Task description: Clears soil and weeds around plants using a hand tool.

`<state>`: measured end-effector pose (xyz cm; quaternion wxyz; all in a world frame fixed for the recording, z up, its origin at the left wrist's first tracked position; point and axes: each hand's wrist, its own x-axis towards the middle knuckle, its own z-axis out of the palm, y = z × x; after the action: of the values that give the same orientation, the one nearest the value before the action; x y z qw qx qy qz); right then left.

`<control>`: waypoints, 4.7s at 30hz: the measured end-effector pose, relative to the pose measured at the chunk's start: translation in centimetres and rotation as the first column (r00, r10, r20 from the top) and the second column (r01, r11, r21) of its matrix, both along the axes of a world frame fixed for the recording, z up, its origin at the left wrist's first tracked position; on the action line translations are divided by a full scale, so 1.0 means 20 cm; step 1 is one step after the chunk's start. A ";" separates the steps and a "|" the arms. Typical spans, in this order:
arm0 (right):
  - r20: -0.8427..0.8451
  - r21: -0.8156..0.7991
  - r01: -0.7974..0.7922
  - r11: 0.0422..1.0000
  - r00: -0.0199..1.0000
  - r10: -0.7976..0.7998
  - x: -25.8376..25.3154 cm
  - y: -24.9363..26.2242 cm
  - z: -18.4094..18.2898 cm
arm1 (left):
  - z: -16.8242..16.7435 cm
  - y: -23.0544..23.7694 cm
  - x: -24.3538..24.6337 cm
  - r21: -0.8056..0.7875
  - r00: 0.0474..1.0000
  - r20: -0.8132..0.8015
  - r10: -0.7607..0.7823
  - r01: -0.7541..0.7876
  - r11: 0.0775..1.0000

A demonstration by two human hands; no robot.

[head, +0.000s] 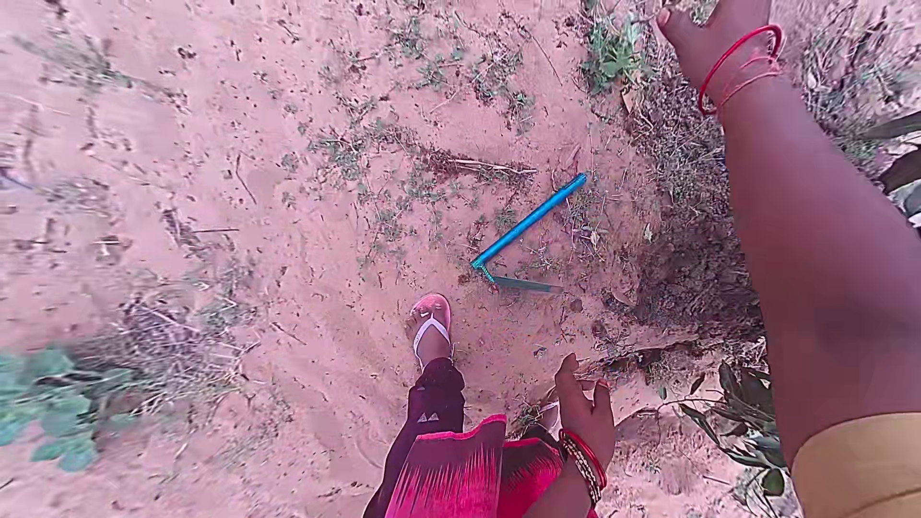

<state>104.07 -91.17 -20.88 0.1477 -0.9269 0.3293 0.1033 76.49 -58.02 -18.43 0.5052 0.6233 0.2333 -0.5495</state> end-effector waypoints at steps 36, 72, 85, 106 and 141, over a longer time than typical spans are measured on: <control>-0.675 0.618 0.321 0.718 0.685 0.274 -1.31 0.96 -0.50 | -0.07 0.09 -0.22 0.068 1.000 -0.009 -0.001 0.002 0.998; 0.018 0.295 0.354 0.887 0.926 -0.376 -1.60 0.94 -0.09 | -0.06 0.09 -0.28 0.088 0.990 0.114 0.087 -0.097 0.991; -0.666 0.180 0.229 0.957 0.744 -0.053 -1.95 0.56 -0.59 | -0.11 0.03 -0.49 0.102 0.991 0.135 -0.020 0.006 0.995; 0.147 -0.138 0.365 0.921 0.927 -0.345 -2.18 0.31 0.08 | -0.12 -0.03 -0.47 0.072 0.992 0.126 0.013 -0.023 0.997; 0.417 -0.040 0.806 0.590 0.550 -0.723 -2.05 0.13 -0.04 | -0.07 0.01 -0.42 0.050 1.000 -0.023 -0.003 0.004 0.999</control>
<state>63.16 -88.55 -21.77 0.1283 -0.7004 0.6785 -0.1805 68.07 -57.88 -19.90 0.4857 0.6298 0.2519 -0.5514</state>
